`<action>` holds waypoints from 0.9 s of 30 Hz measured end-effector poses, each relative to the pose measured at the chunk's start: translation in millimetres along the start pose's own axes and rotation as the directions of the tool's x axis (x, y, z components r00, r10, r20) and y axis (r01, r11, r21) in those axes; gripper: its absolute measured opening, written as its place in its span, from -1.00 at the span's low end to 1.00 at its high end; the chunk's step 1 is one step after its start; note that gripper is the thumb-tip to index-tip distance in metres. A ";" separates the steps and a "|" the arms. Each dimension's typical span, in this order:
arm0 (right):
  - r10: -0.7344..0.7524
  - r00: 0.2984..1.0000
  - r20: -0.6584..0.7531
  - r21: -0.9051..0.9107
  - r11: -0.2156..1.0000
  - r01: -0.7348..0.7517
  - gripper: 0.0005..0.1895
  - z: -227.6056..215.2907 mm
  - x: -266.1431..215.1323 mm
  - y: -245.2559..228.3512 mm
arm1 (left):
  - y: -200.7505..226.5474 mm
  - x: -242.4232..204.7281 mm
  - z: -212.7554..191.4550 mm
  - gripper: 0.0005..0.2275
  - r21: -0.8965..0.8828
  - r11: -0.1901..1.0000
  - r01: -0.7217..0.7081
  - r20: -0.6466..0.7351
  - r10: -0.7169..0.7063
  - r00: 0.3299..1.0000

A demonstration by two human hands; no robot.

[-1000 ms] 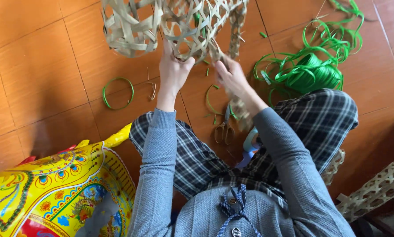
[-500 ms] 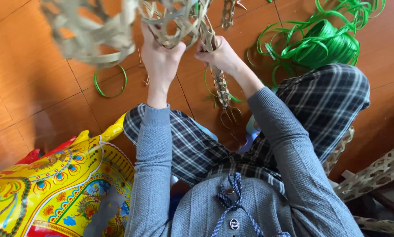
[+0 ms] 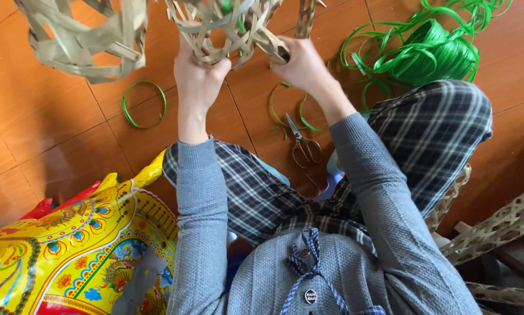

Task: Weaving and assembling a decorative animal figure using strips and plastic ties

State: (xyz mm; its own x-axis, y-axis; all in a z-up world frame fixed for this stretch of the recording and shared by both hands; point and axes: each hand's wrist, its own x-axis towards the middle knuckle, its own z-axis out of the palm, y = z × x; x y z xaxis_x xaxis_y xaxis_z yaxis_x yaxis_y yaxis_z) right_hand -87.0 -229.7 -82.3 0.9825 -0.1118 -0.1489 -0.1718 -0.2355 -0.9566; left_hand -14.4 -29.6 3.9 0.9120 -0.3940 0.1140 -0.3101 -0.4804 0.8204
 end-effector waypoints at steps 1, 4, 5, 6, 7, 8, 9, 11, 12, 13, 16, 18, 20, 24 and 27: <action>-0.144 0.988 -0.058 -0.187 0.974 0.131 -0.90 -6.2 2.5 5.6 | -1.6 -2.3 -0.3 -0.70 -0.053 0.996 0.072 0.033 -0.070 0.997; -0.240 0.968 -0.068 -0.382 0.903 0.197 -0.65 -15.4 -1.2 -0.2 | 2.7 -5.1 -4.4 -0.73 -0.142 0.986 0.089 0.062 -0.081 0.995; -0.191 0.980 -0.055 -0.398 0.904 0.153 -0.52 -19.2 -3.2 -6.7 | 6.6 -3.4 -5.5 -0.75 -0.186 0.982 0.024 0.050 -0.015 0.999; -0.193 0.980 -0.057 -0.398 0.904 0.155 -0.52 -17.6 -6.1 -15.1 | 2.1 -2.7 -4.5 -0.75 -0.184 0.983 0.022 0.050 -0.013 0.999; -0.053 0.998 -0.013 -0.315 0.948 0.047 -0.80 -16.2 -9.7 -23.3 | -2.4 -2.4 -3.2 -0.73 -0.206 0.978 0.035 0.018 -0.032 0.999; 0.082 0.996 0.045 -0.235 0.970 -0.069 -0.76 -14.9 -13.3 -31.5 | -6.8 -2.0 -1.7 -0.72 -0.227 0.973 0.047 -0.013 -0.051 0.999; 0.080 0.996 0.044 -0.235 0.970 -0.068 -0.76 -15.0 -13.6 -32.8 | -1.1 -2.5 -4.0 -0.72 -0.227 0.973 0.044 -0.014 -0.049 0.999; 0.110 0.984 0.140 -0.103 0.990 -0.096 -0.92 -13.8 -14.6 -35.3 | 9.7 -4.4 -9.6 -0.60 -0.159 0.986 -0.056 0.023 0.060 0.998; 0.109 0.984 0.139 -0.101 0.990 -0.095 -0.92 -14.4 -16.5 -39.4 | 11.9 -5.3 -10.8 -0.60 -0.158 0.986 -0.056 0.024 0.061 0.998; 0.137 0.973 0.186 -0.074 0.989 -0.126 -0.91 -15.6 -18.1 -43.4 | 14.4 -5.6 -11.7 -0.60 -0.152 0.988 -0.030 0.028 0.035 0.999; 0.142 0.952 0.270 0.009 0.989 -0.150 -0.91 -12.8 -18.3 -37.2 | 11.4 -7.0 -11.4 -0.59 -0.165 0.986 0.004 0.041 0.003 0.999; 0.113 0.946 0.302 0.066 0.988 -0.139 -0.91 -10.4 -17.4 -37.2 | 11.2 -6.8 -11.5 -0.57 -0.182 0.983 0.007 0.047 0.001 0.999; 0.131 0.936 0.326 0.084 0.982 -0.167 -0.92 -8.5 -19.9 -44.7 | 14.6 -8.4 -10.8 -0.60 -0.205 0.979 0.005 0.040 0.003 0.999; -0.011 0.977 0.212 0.106 0.994 -0.012 -0.88 -3.5 -13.0 -25.0 | 9.3 -8.4 -4.9 -0.57 -0.220 0.976 0.002 0.034 0.005 0.999; 0.005 0.985 0.170 -0.046 0.999 0.003 -0.86 -9.1 -3.7 2.2 | 9.1 -7.9 -0.6 -0.71 -0.037 0.998 0.046 0.078 -0.043 0.996</action>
State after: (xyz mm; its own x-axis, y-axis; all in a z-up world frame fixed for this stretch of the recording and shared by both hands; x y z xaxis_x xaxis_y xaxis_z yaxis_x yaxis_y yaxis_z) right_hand -91.6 -238.6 -81.5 0.9796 0.0530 -0.1940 -0.1719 -0.2796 -0.9446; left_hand -24.2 -30.5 10.8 0.9009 -0.4327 0.0341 -0.2572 -0.4687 0.8451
